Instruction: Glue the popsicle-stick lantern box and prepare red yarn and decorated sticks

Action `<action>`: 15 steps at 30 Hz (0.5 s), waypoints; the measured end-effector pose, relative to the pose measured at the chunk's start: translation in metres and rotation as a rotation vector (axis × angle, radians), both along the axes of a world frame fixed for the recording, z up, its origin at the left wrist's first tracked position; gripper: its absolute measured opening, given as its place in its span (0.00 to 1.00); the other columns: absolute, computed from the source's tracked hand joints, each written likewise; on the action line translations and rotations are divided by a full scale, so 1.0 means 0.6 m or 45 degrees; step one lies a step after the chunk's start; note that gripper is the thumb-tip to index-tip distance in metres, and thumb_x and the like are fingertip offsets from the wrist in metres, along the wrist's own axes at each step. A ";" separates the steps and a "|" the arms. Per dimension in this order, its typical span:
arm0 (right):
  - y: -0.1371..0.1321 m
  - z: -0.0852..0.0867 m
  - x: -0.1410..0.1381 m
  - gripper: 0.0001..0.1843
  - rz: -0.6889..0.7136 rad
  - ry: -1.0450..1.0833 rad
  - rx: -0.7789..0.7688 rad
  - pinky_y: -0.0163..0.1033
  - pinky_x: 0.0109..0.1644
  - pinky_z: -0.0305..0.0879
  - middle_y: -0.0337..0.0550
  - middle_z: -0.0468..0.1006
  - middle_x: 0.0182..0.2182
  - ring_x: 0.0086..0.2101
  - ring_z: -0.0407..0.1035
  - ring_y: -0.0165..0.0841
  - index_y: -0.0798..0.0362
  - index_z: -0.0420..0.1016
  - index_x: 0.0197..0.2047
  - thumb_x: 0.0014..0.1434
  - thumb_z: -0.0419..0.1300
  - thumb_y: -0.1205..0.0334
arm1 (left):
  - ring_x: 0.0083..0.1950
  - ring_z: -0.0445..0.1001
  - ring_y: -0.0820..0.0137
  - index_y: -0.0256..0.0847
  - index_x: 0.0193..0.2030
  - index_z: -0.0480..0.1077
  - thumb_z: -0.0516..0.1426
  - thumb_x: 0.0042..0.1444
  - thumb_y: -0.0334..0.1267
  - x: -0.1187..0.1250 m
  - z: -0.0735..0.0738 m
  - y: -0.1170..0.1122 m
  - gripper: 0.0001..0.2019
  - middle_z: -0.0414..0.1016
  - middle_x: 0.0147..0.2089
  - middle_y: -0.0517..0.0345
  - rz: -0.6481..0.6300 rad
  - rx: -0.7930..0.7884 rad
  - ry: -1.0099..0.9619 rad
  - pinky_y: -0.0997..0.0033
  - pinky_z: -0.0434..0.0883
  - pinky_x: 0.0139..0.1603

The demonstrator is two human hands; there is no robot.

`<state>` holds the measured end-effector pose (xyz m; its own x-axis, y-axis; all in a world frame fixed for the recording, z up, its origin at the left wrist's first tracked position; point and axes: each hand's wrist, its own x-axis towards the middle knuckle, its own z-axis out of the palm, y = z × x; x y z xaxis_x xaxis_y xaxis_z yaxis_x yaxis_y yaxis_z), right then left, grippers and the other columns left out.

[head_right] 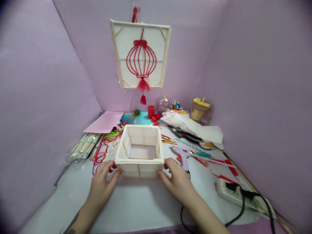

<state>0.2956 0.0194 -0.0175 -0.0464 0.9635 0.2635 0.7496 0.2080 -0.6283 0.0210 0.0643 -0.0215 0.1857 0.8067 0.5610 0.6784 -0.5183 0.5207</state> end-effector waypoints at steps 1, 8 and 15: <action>0.002 0.001 -0.001 0.03 -0.021 0.002 0.018 0.39 0.33 0.65 0.43 0.73 0.31 0.31 0.68 0.35 0.51 0.66 0.35 0.59 0.55 0.61 | 0.34 0.73 0.68 0.40 0.41 0.69 0.55 0.59 0.39 0.003 0.005 0.003 0.06 0.74 0.35 0.55 -0.002 -0.006 0.001 0.70 0.71 0.35; 0.048 0.043 -0.009 0.09 -0.126 0.144 0.126 0.37 0.31 0.59 0.40 0.69 0.26 0.27 0.64 0.32 0.51 0.64 0.31 0.59 0.54 0.56 | 0.34 0.71 0.68 0.39 0.37 0.70 0.57 0.57 0.43 0.031 0.084 0.049 0.09 0.74 0.34 0.55 0.012 -0.163 -0.093 0.68 0.68 0.37; 0.129 0.171 0.012 0.16 -0.267 0.361 0.056 0.35 0.26 0.50 0.34 0.61 0.19 0.23 0.56 0.29 0.51 0.62 0.23 0.56 0.54 0.51 | 0.26 0.66 0.75 0.40 0.42 0.64 0.60 0.52 0.46 0.051 0.198 0.120 0.15 0.67 0.26 0.65 -0.178 -0.580 -0.517 0.76 0.61 0.26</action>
